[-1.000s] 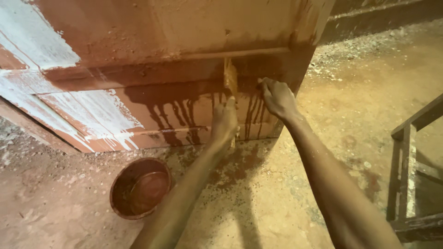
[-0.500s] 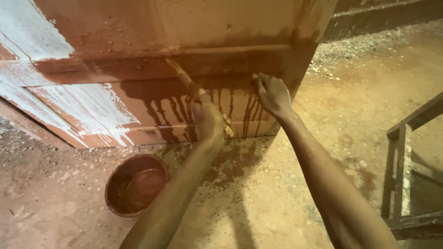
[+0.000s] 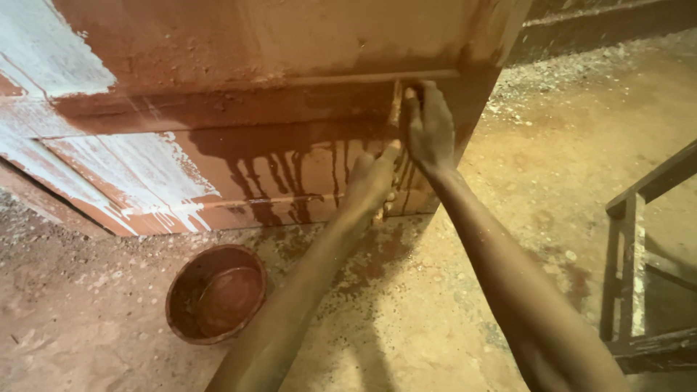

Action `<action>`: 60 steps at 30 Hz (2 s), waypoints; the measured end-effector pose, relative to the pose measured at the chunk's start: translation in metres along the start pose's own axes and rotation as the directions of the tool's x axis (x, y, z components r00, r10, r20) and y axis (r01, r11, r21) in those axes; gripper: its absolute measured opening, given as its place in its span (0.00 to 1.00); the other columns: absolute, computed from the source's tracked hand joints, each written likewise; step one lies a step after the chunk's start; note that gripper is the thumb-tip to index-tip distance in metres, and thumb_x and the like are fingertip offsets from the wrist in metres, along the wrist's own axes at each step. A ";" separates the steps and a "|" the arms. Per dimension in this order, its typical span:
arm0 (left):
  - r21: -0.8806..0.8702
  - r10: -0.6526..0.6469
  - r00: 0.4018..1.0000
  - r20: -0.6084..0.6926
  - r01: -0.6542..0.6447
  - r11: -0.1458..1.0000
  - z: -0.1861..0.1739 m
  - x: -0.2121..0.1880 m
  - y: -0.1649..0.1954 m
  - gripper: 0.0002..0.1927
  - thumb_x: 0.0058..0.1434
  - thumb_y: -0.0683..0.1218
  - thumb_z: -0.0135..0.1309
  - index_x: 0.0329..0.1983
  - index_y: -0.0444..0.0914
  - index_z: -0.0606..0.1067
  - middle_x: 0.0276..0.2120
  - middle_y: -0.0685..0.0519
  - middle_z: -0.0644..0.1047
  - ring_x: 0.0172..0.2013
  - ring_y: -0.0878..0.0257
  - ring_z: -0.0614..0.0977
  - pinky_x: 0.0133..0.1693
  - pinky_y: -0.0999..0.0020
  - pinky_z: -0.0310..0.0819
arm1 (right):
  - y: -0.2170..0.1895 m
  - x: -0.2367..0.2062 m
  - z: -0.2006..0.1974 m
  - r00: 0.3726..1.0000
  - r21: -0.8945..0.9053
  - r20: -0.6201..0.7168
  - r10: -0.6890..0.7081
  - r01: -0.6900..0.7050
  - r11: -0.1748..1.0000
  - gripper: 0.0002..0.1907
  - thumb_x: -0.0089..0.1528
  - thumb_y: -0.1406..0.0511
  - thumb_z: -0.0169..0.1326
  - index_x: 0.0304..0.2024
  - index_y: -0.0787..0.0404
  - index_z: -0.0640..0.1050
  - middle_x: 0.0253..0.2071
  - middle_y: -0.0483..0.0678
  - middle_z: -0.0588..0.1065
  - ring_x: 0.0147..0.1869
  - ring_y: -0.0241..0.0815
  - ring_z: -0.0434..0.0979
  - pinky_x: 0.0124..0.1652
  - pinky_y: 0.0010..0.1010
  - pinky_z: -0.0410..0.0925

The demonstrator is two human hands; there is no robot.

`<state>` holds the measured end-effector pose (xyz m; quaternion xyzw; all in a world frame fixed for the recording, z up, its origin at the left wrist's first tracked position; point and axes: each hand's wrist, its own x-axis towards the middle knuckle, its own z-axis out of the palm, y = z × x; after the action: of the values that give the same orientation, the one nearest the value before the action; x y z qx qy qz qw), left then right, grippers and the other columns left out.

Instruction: The person paints a wooden door panel with reddish-brown paint using a brush, making repeated strokes across the recessed panel while steadying the door with the other hand. They occasionally dip the brush into a paint bucket on the ground and continue brushing the panel surface.

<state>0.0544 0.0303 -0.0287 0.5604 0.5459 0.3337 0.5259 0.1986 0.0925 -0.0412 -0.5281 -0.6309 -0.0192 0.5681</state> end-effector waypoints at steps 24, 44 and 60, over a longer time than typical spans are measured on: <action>-0.186 0.070 0.988 -0.140 -0.096 0.978 -0.005 0.033 -0.033 0.31 0.77 0.65 0.33 0.32 0.35 0.64 0.16 0.58 0.60 0.14 0.66 0.63 0.15 0.67 0.63 | 0.005 -0.004 -0.008 0.997 -0.082 0.026 0.067 -0.065 0.995 0.16 0.73 0.57 0.47 0.55 0.61 0.73 0.52 0.56 0.76 0.53 0.54 0.78 0.51 0.45 0.70; -0.546 -0.106 0.926 -0.361 -0.118 0.829 -0.019 -0.002 -0.026 0.19 0.73 0.62 0.38 0.33 0.45 0.64 0.17 0.61 0.62 0.14 0.67 0.65 0.15 0.69 0.61 | -0.005 -0.005 -0.002 0.998 -0.045 0.064 0.018 -0.015 0.999 0.18 0.73 0.55 0.47 0.55 0.62 0.72 0.51 0.56 0.76 0.54 0.54 0.78 0.52 0.43 0.69; -0.221 -0.013 1.000 -0.028 0.007 0.975 -0.010 -0.001 -0.023 0.16 0.72 0.61 0.38 0.44 0.45 0.63 0.19 0.59 0.64 0.15 0.67 0.66 0.15 0.68 0.60 | 0.003 -0.013 -0.011 0.994 -0.107 0.088 0.058 -0.048 0.993 0.17 0.74 0.56 0.46 0.54 0.62 0.73 0.50 0.56 0.76 0.53 0.54 0.78 0.52 0.43 0.69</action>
<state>0.0387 0.0285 -0.0488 0.4907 0.5161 0.3979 0.5784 0.2060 0.0785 -0.0484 -0.5741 -0.6401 -0.0130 0.5105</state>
